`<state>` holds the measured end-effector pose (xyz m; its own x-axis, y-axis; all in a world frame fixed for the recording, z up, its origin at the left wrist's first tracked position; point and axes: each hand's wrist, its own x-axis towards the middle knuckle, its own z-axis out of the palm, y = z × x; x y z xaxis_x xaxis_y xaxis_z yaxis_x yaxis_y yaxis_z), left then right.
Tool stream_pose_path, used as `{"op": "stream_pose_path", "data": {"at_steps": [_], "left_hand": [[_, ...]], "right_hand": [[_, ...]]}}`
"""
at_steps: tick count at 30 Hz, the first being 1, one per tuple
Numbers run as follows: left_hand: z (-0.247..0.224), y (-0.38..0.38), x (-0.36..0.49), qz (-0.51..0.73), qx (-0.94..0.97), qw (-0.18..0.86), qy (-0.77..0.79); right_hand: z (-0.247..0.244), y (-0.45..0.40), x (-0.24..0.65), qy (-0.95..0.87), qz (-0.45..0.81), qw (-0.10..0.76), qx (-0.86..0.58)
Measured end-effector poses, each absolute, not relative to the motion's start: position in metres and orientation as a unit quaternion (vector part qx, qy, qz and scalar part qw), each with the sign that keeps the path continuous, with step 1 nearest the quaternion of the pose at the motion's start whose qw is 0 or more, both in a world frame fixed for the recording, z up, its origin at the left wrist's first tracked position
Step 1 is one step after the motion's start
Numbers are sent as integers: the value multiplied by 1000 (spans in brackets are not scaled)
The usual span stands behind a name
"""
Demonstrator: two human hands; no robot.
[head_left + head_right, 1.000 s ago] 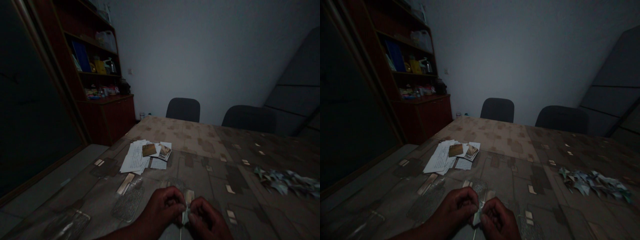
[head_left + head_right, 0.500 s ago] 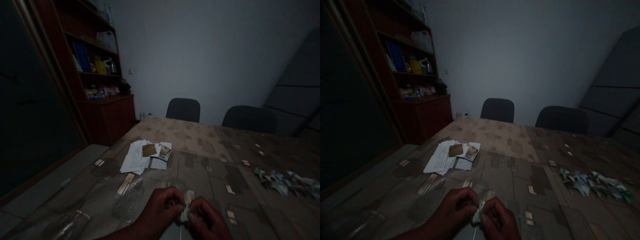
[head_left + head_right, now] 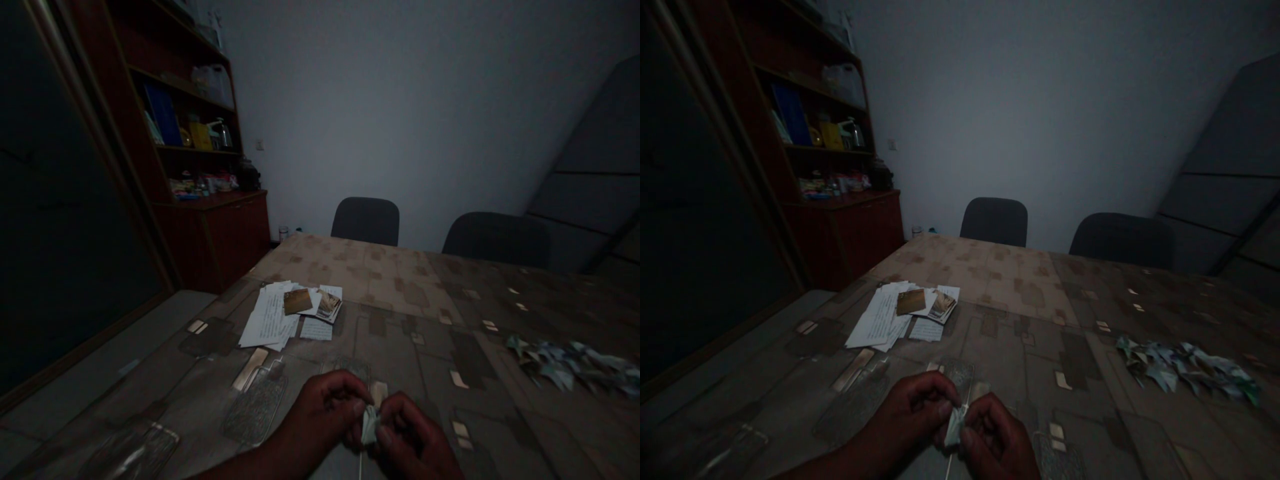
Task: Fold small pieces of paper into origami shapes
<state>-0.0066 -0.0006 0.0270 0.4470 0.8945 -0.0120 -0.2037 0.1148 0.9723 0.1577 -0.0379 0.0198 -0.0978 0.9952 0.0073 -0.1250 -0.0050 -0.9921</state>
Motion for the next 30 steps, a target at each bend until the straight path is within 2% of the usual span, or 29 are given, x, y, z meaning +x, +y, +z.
{"op": "stream_pose_path", "data": {"at_steps": [8, 16, 20, 25, 30], "left_hand": [[28, 4, -7, 386, 534, 677, 328], [45, 1, -11, 374, 670, 488, 417], [48, 0, -13, 371, 690, 450, 429], [49, -2, -11, 360, 692, 443, 443], [50, -3, -8, 334, 628, 518, 474]], "right_hand": [[16, -35, 160, -493, 596, 464, -431], [12, -35, 159, -481, 587, 477, -444], [12, -36, 159, -485, 557, 497, -456], [17, -37, 159, -504, 528, 505, -461], [20, -38, 158, -501, 534, 501, -462]]}}
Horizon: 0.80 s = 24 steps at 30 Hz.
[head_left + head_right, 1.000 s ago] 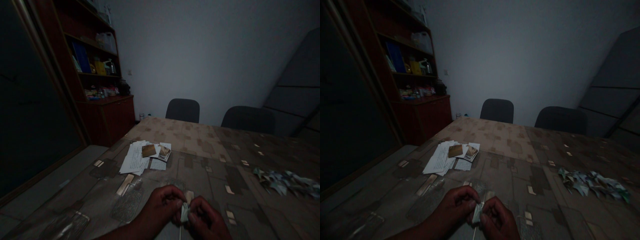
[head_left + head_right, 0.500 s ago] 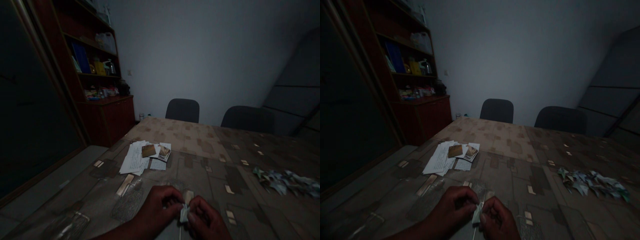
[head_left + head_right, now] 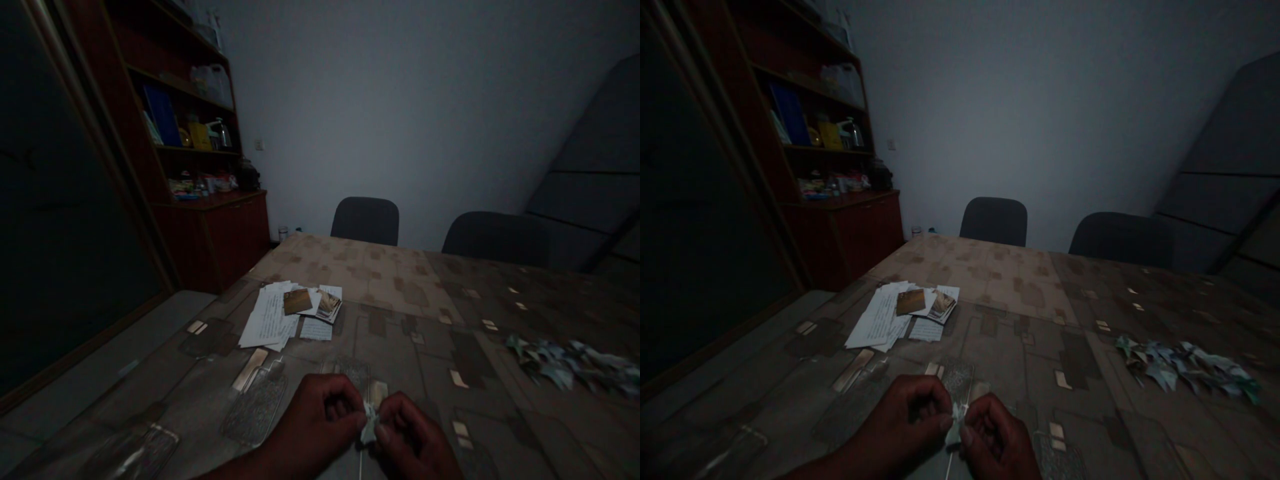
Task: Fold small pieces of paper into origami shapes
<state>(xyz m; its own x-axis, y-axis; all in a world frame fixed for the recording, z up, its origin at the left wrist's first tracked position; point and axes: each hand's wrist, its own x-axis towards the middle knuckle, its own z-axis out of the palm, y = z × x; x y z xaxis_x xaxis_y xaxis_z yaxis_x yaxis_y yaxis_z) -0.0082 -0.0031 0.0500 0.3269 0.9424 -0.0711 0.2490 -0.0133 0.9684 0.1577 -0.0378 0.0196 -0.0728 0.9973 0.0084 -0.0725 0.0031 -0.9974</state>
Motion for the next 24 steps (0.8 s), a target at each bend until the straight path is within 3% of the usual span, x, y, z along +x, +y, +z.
{"op": "stream_pose_path", "data": {"at_steps": [5, 11, 24], "left_hand": [[41, 2, -7, 357, 552, 631, 412], [39, 5, -9, 347, 523, 683, 374], [47, 1, -6, 366, 573, 629, 377]], "right_hand": [[21, -38, 158, -506, 532, 499, -460], [21, -38, 158, -514, 535, 492, -455], [11, -35, 159, -505, 560, 468, -462]]}}
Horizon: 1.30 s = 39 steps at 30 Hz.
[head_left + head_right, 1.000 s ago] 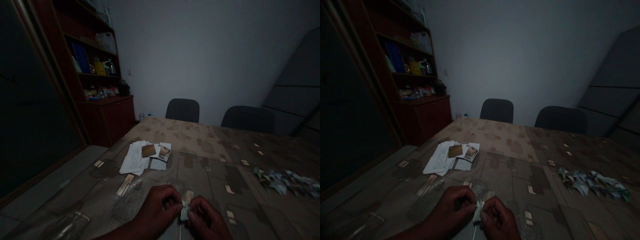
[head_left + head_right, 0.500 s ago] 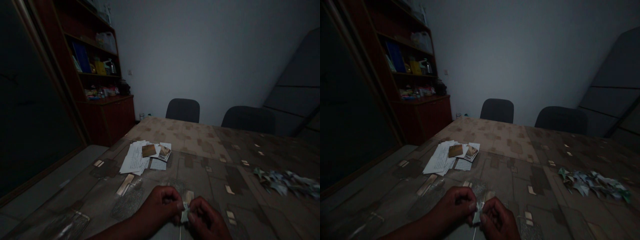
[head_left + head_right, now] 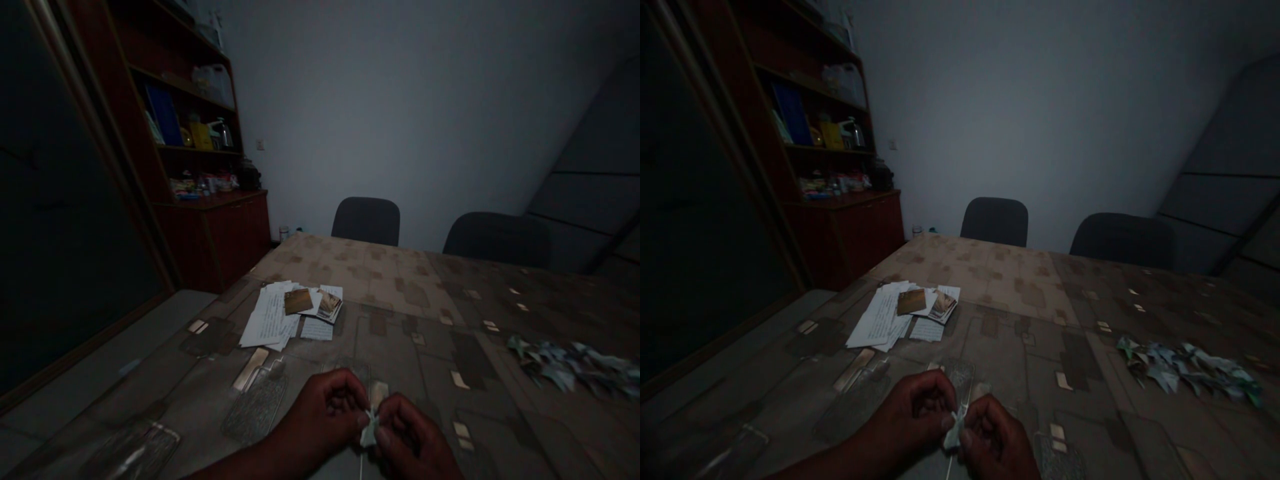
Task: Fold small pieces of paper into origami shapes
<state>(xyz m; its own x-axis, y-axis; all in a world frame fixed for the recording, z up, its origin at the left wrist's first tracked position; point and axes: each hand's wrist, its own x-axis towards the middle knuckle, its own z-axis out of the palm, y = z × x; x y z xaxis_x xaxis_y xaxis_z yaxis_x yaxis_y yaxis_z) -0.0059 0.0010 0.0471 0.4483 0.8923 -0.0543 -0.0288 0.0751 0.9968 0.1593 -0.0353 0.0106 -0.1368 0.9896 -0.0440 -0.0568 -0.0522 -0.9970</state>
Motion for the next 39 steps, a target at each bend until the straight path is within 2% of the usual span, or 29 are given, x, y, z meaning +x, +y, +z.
{"op": "stream_pose_path", "data": {"at_steps": [6, 23, 39], "left_hand": [[48, -2, -8, 367, 615, 582, 384], [24, 5, -9, 361, 513, 714, 310], [28, 2, -7, 375, 520, 683, 349]], "right_hand": [[12, -35, 158, -512, 552, 475, -455], [6, -35, 158, -471, 623, 467, -413], [6, -34, 161, -495, 609, 451, -424]]}}
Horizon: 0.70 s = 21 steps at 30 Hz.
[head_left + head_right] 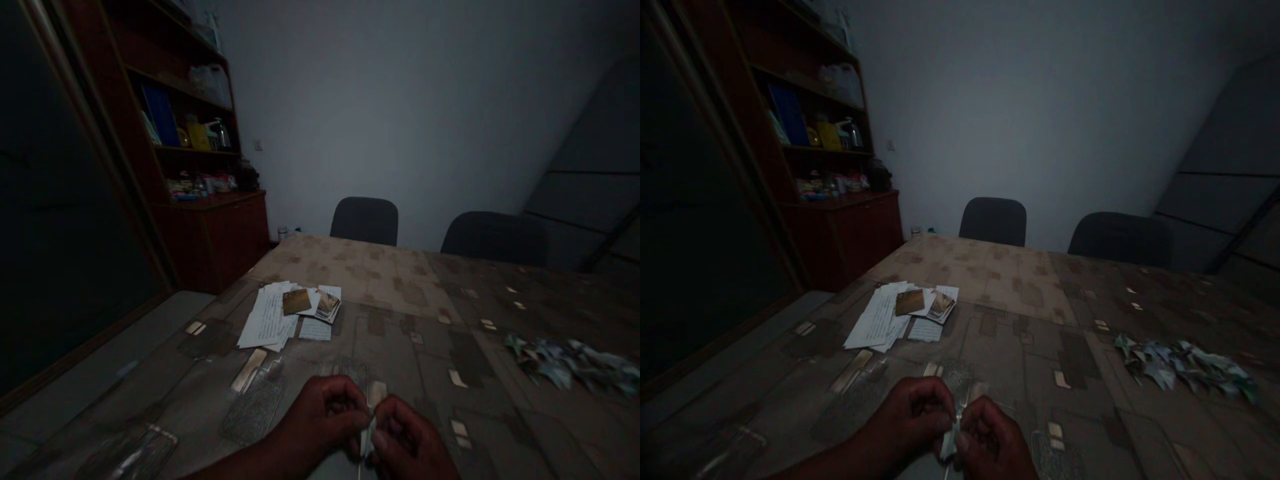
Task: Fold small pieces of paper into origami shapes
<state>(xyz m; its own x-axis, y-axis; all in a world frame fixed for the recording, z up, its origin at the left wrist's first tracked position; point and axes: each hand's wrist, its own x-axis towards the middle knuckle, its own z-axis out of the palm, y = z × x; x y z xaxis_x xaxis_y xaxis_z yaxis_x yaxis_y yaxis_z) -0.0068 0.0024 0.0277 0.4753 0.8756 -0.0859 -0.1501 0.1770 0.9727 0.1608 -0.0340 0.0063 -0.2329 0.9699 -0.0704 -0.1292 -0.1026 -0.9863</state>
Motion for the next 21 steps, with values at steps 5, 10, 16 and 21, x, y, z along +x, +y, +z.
{"op": "stream_pose_path", "data": {"at_steps": [5, 10, 16, 21], "left_hand": [[28, 5, -10, 363, 536, 683, 338], [31, 7, -11, 347, 564, 668, 339], [35, 5, -7, 349, 562, 653, 368], [35, 2, -6, 356, 553, 657, 368]], "right_hand": [[6, -33, 161, -483, 623, 459, -409], [6, -33, 161, -468, 640, 453, -408], [10, -34, 159, -474, 624, 457, -421], [9, -35, 158, -476, 622, 458, -420]]}}
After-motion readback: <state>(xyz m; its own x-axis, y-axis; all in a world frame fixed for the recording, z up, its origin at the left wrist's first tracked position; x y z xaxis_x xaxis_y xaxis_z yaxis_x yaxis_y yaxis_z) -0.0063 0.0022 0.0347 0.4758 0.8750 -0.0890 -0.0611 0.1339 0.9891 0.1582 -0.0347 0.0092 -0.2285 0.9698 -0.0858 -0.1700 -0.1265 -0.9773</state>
